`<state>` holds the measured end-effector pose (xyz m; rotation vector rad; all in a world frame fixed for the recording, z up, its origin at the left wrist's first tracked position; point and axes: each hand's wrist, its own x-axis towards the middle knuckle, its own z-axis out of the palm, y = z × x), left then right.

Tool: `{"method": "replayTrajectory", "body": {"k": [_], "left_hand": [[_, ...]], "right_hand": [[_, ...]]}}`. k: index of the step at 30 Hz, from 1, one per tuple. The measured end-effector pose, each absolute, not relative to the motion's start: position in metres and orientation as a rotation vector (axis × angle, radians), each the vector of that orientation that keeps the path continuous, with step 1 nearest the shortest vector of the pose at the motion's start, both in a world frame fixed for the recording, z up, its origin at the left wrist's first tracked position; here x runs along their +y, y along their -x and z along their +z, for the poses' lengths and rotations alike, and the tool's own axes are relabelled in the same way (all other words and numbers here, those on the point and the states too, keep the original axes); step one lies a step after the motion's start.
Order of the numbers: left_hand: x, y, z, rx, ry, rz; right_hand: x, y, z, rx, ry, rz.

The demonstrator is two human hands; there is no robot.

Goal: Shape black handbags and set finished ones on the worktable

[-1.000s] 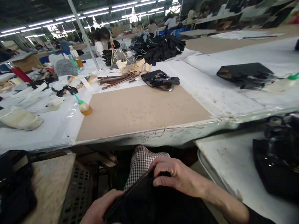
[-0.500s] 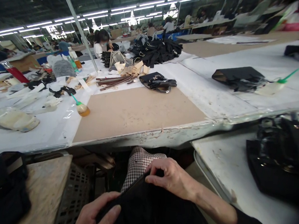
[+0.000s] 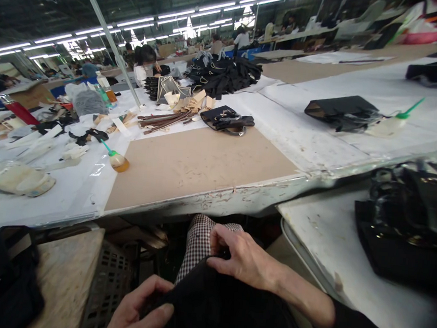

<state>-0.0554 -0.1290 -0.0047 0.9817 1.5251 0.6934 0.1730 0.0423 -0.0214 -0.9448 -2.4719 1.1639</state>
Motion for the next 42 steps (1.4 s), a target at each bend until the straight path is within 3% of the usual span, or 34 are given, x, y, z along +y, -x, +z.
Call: {"method": "replayTrajectory", "body": {"k": [6,21,30,42], "left_hand": [[-0.102,0.058,0.015,1.486,-1.174,0.581],[-0.089,0.041,0.003,1.782,-1.801,0.342],[-0.067,0.021,0.012,1.669,-1.709,0.250],[-0.109,0.060,0.011,1.581,-1.670,0.233]], "right_hand": [[0.044,-0.167,-0.024,-2.571,0.644,1.203],[0.036,-0.166,-0.022,-2.610,0.649,1.140],[0.036,-0.172,-0.022,-2.577,0.637,1.123],[0.034,-0.180,-0.024,-2.534,0.634,1.169]]}}
